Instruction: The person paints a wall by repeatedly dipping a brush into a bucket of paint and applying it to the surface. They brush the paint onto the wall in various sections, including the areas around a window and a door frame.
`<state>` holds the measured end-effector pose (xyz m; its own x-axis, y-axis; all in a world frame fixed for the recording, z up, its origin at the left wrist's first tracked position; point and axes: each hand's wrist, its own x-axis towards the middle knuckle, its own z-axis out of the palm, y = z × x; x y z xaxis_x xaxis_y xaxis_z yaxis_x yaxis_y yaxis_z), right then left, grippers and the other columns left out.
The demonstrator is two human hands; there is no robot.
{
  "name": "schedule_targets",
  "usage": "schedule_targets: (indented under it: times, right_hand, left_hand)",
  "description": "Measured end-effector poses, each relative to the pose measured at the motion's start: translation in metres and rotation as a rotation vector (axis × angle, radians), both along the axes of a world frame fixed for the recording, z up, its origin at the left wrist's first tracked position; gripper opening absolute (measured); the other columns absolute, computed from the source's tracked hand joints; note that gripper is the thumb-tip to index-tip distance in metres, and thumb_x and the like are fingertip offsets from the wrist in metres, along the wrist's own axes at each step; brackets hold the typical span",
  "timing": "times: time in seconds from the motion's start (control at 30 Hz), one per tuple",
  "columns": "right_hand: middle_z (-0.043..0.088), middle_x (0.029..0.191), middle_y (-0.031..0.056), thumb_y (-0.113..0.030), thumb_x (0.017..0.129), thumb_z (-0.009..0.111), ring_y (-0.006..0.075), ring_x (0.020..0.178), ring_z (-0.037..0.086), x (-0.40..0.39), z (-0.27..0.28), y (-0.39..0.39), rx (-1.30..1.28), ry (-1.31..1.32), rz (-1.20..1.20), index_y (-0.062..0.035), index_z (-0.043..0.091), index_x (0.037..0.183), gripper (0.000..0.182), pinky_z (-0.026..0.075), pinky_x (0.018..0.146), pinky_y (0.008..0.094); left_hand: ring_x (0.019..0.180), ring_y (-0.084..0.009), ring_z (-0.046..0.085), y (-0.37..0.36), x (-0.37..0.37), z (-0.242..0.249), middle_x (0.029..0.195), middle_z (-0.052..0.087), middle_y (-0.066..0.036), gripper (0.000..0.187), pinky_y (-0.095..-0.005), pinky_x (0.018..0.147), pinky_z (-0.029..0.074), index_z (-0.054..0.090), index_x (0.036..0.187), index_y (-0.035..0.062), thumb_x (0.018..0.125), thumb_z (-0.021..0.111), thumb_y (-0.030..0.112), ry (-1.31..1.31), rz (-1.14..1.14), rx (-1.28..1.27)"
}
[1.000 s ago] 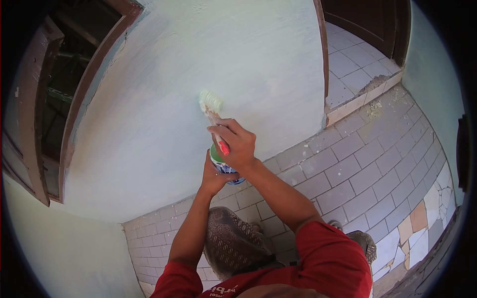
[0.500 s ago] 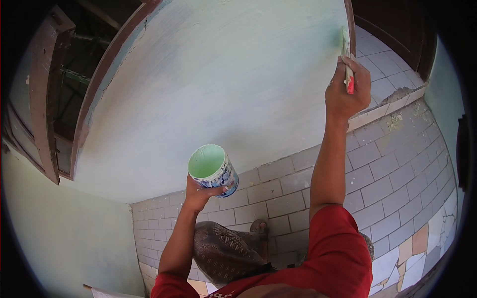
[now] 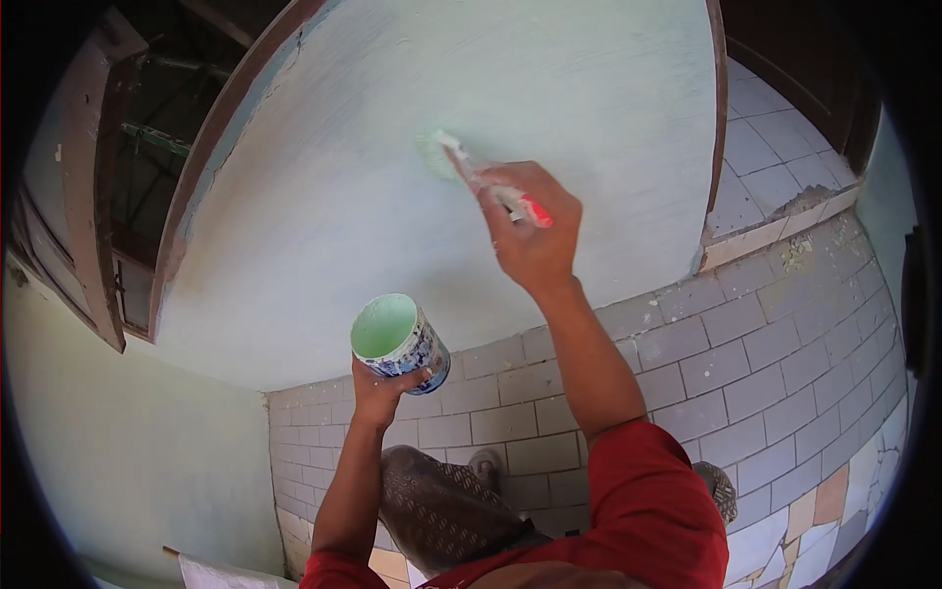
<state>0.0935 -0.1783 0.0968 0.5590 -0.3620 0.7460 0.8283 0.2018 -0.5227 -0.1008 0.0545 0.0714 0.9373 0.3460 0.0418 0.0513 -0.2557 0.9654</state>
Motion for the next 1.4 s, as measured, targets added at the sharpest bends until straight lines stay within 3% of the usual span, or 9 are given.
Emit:
schedule_targets:
  times: [0.2,0.3,0.4,0.73,0.87,1.1,1.23,1.33,1.4]
  right_hand:
    - [0.077,0.095,0.0079,0.007,0.085,0.076,0.0189,0.084,0.074,0.042,0.033,-0.137,0.120,0.007,-0.987,-0.0018,0.076,0.103,0.020,0.059,0.074,0.0308]
    - [0.076,0.094,0.0066,0.007,0.081,0.077,0.0235,0.082,0.074,0.047,0.048,-0.102,0.014,-0.097,-1.051,-0.0062,0.077,0.101,0.024,0.058,0.071,0.0327]
    - [0.071,0.099,0.0003,-0.002,0.077,0.079,0.0237,0.079,0.073,0.015,0.051,0.008,-0.117,-0.020,-0.793,-0.0202,0.079,0.101,0.030,0.057,0.063,0.0345]
    - [0.074,0.092,0.0081,0.001,0.083,0.074,0.0299,0.077,0.073,-0.052,0.072,0.162,-0.107,-0.197,0.053,-0.0097,0.075,0.095,0.016,0.058,0.066,0.0364]
    - [0.071,0.080,0.0045,0.003,0.091,0.074,0.0063,0.067,0.058,-0.008,0.088,0.063,0.097,0.078,-0.022,0.0041,0.074,0.102,0.011,0.050,0.062,0.0254]
    - [0.077,0.093,0.0085,0.007,0.084,0.075,0.0210,0.080,0.075,0.008,0.101,-0.010,0.073,-0.152,-1.063,-0.0026,0.077,0.095,0.015,0.059,0.068,0.0306]
    - [0.071,0.102,0.0052,-0.002,0.075,0.079,0.0272,0.075,0.071,-0.019,0.089,0.103,-0.315,-0.083,-0.875,-0.0182,0.077,0.104,0.033,0.057,0.063,0.0365]
    - [0.069,0.107,0.0071,-0.002,0.070,0.081,0.0242,0.068,0.069,-0.055,0.085,0.189,-0.399,-0.245,-0.573,-0.0122,0.074,0.101,0.034,0.056,0.057,0.0348]
    - [0.073,0.099,0.0055,0.000,0.076,0.080,0.0238,0.076,0.073,-0.074,0.081,0.228,-0.508,-0.221,-0.368,-0.0129,0.077,0.099,0.026,0.058,0.060,0.0342]
  left_hand:
    - [0.113,-0.0254,0.070,-0.027,0.014,0.016,0.122,0.070,-0.012,0.082,-0.0413,0.101,0.057,0.055,0.135,0.0003,0.062,0.091,-0.009,-0.048,-0.088,-0.105]
    - [0.114,-0.0268,0.070,-0.030,0.022,0.023,0.124,0.069,-0.013,0.086,-0.0415,0.102,0.057,0.052,0.137,0.0000,0.062,0.092,-0.009,-0.038,-0.166,-0.185]
    - [0.117,-0.0268,0.067,-0.026,0.033,0.012,0.127,0.065,-0.014,0.092,-0.0413,0.102,0.056,0.045,0.139,0.0007,0.061,0.094,-0.004,-0.046,-0.188,-0.190]
    - [0.117,-0.0252,0.064,0.056,0.017,-0.036,0.128,0.061,-0.014,0.093,-0.0403,0.102,0.054,0.040,0.137,0.0027,0.062,0.095,0.004,-0.133,-0.093,-0.075]
    - [0.118,-0.0256,0.063,0.065,0.014,-0.036,0.128,0.061,-0.014,0.094,-0.0404,0.102,0.054,0.040,0.136,0.0025,0.061,0.096,0.005,-0.171,-0.078,-0.010]
    - [0.121,-0.0259,0.064,0.042,0.020,-0.038,0.130,0.061,-0.016,0.095,-0.0397,0.104,0.052,0.040,0.137,0.0017,0.062,0.098,0.008,-0.175,-0.218,-0.033]
    - [0.124,-0.0262,0.062,0.024,0.036,-0.062,0.133,0.061,-0.016,0.094,-0.0395,0.107,0.050,0.040,0.139,0.0020,0.065,0.098,0.014,-0.115,-0.307,-0.068]
    - [0.128,-0.0278,0.058,0.007,0.056,-0.101,0.138,0.058,-0.016,0.095,-0.0419,0.110,0.047,0.039,0.145,0.0025,0.072,0.096,0.023,-0.150,-0.350,-0.047]
    - [0.129,-0.0243,0.057,0.021,0.076,-0.207,0.135,0.059,-0.014,0.085,-0.0427,0.108,0.048,0.046,0.145,0.0035,0.077,0.094,0.023,-0.198,-0.610,0.005]
